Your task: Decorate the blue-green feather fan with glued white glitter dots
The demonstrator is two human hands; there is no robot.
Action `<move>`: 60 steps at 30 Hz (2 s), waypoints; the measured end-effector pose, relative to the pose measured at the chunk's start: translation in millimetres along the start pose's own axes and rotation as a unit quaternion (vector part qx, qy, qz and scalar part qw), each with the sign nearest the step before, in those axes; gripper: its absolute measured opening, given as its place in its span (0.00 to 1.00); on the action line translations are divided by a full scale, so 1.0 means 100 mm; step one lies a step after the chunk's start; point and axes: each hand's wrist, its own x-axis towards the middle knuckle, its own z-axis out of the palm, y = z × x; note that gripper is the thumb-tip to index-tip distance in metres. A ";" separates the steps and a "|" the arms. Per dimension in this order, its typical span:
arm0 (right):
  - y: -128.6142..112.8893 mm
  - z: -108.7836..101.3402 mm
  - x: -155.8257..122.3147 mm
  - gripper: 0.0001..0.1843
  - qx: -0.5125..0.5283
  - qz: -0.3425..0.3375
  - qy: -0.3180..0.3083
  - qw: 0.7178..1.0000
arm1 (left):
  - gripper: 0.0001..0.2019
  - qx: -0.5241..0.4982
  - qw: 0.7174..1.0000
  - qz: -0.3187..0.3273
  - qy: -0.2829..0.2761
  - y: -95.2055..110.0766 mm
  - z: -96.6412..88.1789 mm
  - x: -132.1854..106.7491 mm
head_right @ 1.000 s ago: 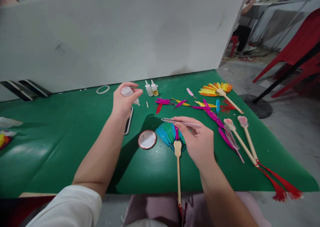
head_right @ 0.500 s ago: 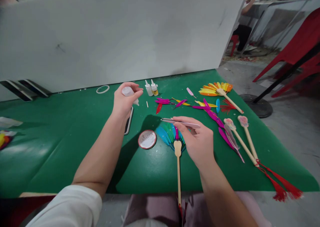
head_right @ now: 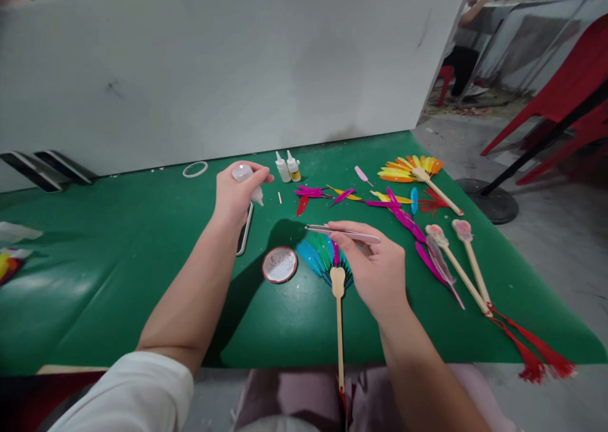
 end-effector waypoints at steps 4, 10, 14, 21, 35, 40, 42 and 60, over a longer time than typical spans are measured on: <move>0.00 -0.01 0.00 0.06 -0.001 -0.005 -0.001 1.000 | 0.08 0.001 1.000 0.003 -0.002 0.01 0.00 0.00; 0.02 -0.02 0.00 0.05 0.004 0.003 -0.009 1.000 | 0.14 -0.028 0.999 -0.016 0.006 0.05 0.01 -0.03; 0.03 -0.02 0.00 0.05 0.000 0.001 -0.007 1.000 | 0.16 -0.113 0.993 -0.037 -0.003 0.01 0.00 0.01; 0.05 -0.02 0.00 0.06 -0.002 -0.013 -0.006 1.000 | 0.20 -0.184 0.980 -0.081 0.007 -0.01 -0.04 0.05; 0.03 -0.01 -0.03 0.07 -0.031 -0.042 -0.009 0.999 | 0.28 -0.308 0.937 -0.162 0.036 0.37 -0.05 -0.10; -0.04 0.03 -0.11 0.08 -0.050 -0.042 -0.030 0.997 | 0.25 -0.342 0.925 -0.168 -0.003 0.47 -0.06 -0.17; -0.07 0.05 -0.14 0.08 -0.054 -0.051 -0.045 0.996 | 0.27 -0.340 0.928 -0.153 -0.012 0.50 -0.06 -0.20; -0.23 0.18 -0.27 0.09 -0.069 -0.055 -0.126 0.988 | 0.34 -0.307 0.947 -0.087 -0.045 0.70 -0.06 -0.34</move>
